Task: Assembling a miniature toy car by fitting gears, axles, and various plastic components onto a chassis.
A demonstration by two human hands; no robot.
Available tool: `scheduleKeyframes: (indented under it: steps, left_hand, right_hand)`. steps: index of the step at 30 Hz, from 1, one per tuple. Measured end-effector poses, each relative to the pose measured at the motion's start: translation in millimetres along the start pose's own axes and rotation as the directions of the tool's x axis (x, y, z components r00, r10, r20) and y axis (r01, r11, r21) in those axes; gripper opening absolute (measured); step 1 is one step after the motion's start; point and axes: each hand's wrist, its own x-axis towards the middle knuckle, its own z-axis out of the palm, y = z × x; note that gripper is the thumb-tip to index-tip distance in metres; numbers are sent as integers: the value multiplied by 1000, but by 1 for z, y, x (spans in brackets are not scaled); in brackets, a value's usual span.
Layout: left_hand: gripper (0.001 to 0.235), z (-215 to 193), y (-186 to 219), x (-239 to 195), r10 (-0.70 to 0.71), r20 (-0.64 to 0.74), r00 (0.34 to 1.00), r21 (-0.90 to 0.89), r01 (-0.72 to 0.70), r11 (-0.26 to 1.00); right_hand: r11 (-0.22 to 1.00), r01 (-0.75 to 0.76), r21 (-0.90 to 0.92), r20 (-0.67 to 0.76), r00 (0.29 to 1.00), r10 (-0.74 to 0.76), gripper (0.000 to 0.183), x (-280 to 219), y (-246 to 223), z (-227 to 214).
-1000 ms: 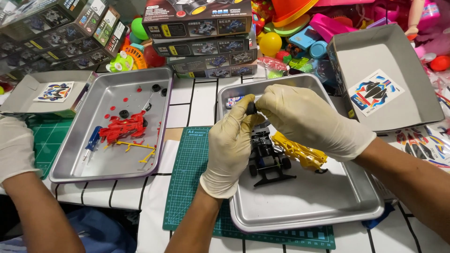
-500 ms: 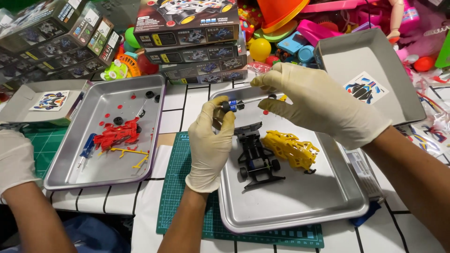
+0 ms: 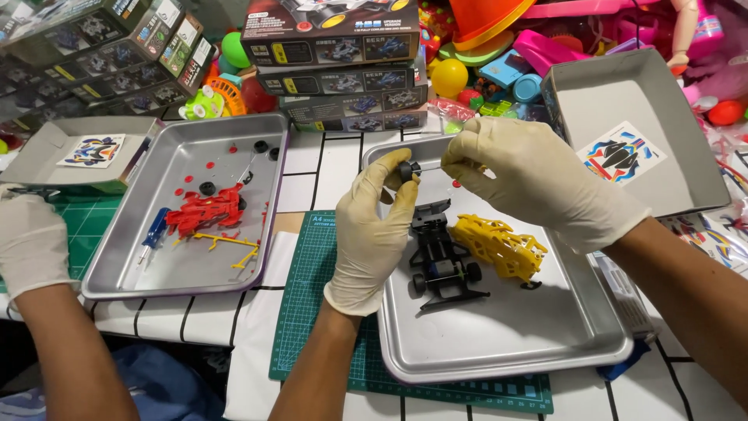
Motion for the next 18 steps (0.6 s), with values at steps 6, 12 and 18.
scheduleKeyframes:
  steps: [6, 12, 18]
  left_hand:
    - [30, -1, -3, -1, -4, 19, 1000, -110, 6, 994]
    - [27, -1, 4, -2, -21, 37, 999, -113, 25, 993]
    - [23, -2, 11, -2, 14, 121, 993, -174, 7, 985]
  right_hand:
    - [999, 26, -42, -27, 999, -27, 4, 2, -6, 2]
    - [998, -62, -27, 50, 997, 63, 18, 6, -15, 1]
    - [996, 67, -64, 4, 998, -67, 7, 6, -17, 5]
